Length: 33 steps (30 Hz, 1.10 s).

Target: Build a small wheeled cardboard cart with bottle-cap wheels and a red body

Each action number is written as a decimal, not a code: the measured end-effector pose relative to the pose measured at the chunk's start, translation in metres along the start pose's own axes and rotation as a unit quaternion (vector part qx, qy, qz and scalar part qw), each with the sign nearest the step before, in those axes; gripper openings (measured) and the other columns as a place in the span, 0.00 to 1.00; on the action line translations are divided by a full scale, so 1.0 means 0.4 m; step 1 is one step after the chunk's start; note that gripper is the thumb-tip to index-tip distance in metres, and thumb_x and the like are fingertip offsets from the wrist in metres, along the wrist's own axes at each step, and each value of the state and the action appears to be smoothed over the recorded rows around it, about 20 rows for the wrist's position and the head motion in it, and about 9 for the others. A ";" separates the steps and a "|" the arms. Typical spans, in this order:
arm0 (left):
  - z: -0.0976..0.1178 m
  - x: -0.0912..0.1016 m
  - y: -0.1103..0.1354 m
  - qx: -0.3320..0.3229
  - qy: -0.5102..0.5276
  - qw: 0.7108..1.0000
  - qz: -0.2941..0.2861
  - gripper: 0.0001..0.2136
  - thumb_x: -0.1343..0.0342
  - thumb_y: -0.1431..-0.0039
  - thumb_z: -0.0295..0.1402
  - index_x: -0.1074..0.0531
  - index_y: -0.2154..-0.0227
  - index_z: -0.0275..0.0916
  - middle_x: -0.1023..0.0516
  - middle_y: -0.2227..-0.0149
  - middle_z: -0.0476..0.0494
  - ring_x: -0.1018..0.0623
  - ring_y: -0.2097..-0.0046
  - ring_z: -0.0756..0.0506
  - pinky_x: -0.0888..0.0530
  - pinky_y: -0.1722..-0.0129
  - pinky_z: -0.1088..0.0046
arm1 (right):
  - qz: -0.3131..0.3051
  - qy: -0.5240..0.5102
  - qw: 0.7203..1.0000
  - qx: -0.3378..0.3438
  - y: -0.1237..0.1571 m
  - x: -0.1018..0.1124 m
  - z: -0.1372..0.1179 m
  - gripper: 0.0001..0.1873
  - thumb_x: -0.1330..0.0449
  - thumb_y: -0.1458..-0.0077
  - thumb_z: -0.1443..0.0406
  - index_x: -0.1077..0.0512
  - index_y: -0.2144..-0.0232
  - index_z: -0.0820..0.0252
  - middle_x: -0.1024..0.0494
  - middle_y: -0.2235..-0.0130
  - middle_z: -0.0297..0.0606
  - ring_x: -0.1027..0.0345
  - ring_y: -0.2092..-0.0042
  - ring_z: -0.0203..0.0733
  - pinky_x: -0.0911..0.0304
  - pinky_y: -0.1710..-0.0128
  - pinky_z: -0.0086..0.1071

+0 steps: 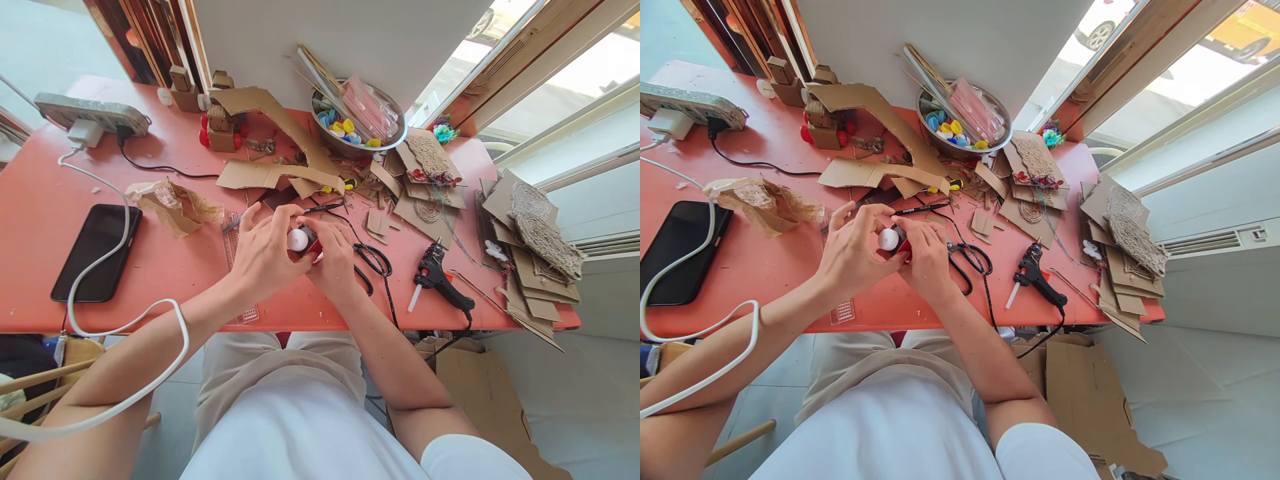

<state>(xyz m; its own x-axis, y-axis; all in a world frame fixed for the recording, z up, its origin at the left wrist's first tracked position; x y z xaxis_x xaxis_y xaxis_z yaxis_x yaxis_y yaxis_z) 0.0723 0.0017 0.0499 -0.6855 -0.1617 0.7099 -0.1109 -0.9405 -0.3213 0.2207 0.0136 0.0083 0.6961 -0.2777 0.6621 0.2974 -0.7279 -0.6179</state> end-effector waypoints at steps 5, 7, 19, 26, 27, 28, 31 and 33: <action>-0.004 -0.005 -0.001 -0.001 0.004 1.000 0.003 0.22 0.35 0.48 0.34 0.33 0.50 0.50 0.11 0.58 0.51 0.14 0.53 0.37 0.36 0.29 0.46 | -0.010 -0.011 1.000 -0.019 0.002 -0.009 0.004 0.16 0.39 0.33 0.62 0.23 0.45 0.51 0.11 0.51 0.42 0.17 0.51 0.51 0.31 0.45 0.45; -0.007 -0.005 -0.001 0.000 0.004 1.000 0.008 0.23 0.35 0.48 0.34 0.33 0.50 0.50 0.12 0.59 0.52 0.14 0.54 0.38 0.36 0.29 0.47 | -0.012 -0.016 1.000 -0.023 0.001 -0.012 0.003 0.17 0.38 0.32 0.60 0.23 0.43 0.52 0.12 0.50 0.43 0.18 0.50 0.52 0.31 0.45 0.45; -0.020 -0.006 -0.001 0.005 0.002 1.000 0.028 0.25 0.34 0.50 0.32 0.33 0.48 0.50 0.15 0.64 0.52 0.16 0.47 0.35 0.30 0.33 0.49 | -0.032 -0.016 0.999 -0.011 -0.004 0.002 0.005 0.20 0.38 0.32 0.58 0.24 0.40 0.52 0.12 0.49 0.44 0.19 0.48 0.54 0.31 0.44 0.45; -0.033 0.004 0.000 0.003 0.007 0.999 0.050 0.26 0.31 0.48 0.35 0.32 0.47 0.51 0.16 0.63 0.51 0.17 0.49 0.37 0.28 0.34 0.50 | -0.027 -0.007 1.000 0.003 -0.007 0.004 0.003 0.23 0.37 0.34 0.60 0.25 0.38 0.52 0.13 0.45 0.45 0.19 0.45 0.54 0.31 0.42 0.46; -0.033 0.004 0.001 -0.001 0.010 0.999 0.049 0.26 0.31 0.48 0.36 0.32 0.47 0.51 0.17 0.63 0.51 0.17 0.49 0.37 0.27 0.35 0.50 | -0.022 -0.003 1.000 0.010 -0.006 0.004 0.004 0.23 0.38 0.33 0.61 0.25 0.38 0.52 0.13 0.45 0.45 0.19 0.46 0.54 0.31 0.42 0.46; -0.034 0.005 0.001 -0.005 0.012 0.999 0.050 0.26 0.31 0.48 0.36 0.32 0.47 0.50 0.17 0.63 0.51 0.17 0.49 0.37 0.27 0.35 0.50 | -0.015 0.001 1.000 0.017 -0.005 0.004 0.004 0.22 0.40 0.33 0.62 0.24 0.38 0.53 0.13 0.46 0.45 0.19 0.46 0.54 0.31 0.42 0.45; -0.037 0.005 0.000 -0.018 0.012 0.998 0.051 0.25 0.30 0.49 0.36 0.30 0.48 0.50 0.16 0.61 0.51 0.17 0.50 0.37 0.26 0.36 0.50 | -0.005 0.021 0.999 0.031 -0.001 0.005 -0.001 0.22 0.42 0.31 0.63 0.25 0.38 0.57 0.13 0.46 0.47 0.19 0.46 0.53 0.31 0.42 0.45; -0.043 0.005 -0.002 -0.025 0.008 0.998 0.056 0.26 0.29 0.50 0.36 0.30 0.48 0.50 0.16 0.61 0.51 0.17 0.50 0.37 0.26 0.37 0.50 | -0.019 0.043 0.999 0.022 0.000 0.004 -0.005 0.23 0.43 0.30 0.61 0.25 0.36 0.58 0.14 0.45 0.49 0.20 0.45 0.53 0.32 0.41 0.45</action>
<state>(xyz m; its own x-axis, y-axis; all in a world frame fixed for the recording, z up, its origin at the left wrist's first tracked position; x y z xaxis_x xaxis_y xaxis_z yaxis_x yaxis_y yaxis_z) 0.0588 0.0071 0.0408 -0.7063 -0.2600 0.6585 -0.0683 -0.9008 -0.4289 0.2205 0.0119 0.0104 0.6259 -0.3052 0.7177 0.3513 -0.7113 -0.6089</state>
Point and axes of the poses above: each hand's wrist, its own y-axis away from the middle knuckle, its own x-axis out of the back of the hand, z = x × y, the point moved 3 cm from there along -y, towards the middle knuckle
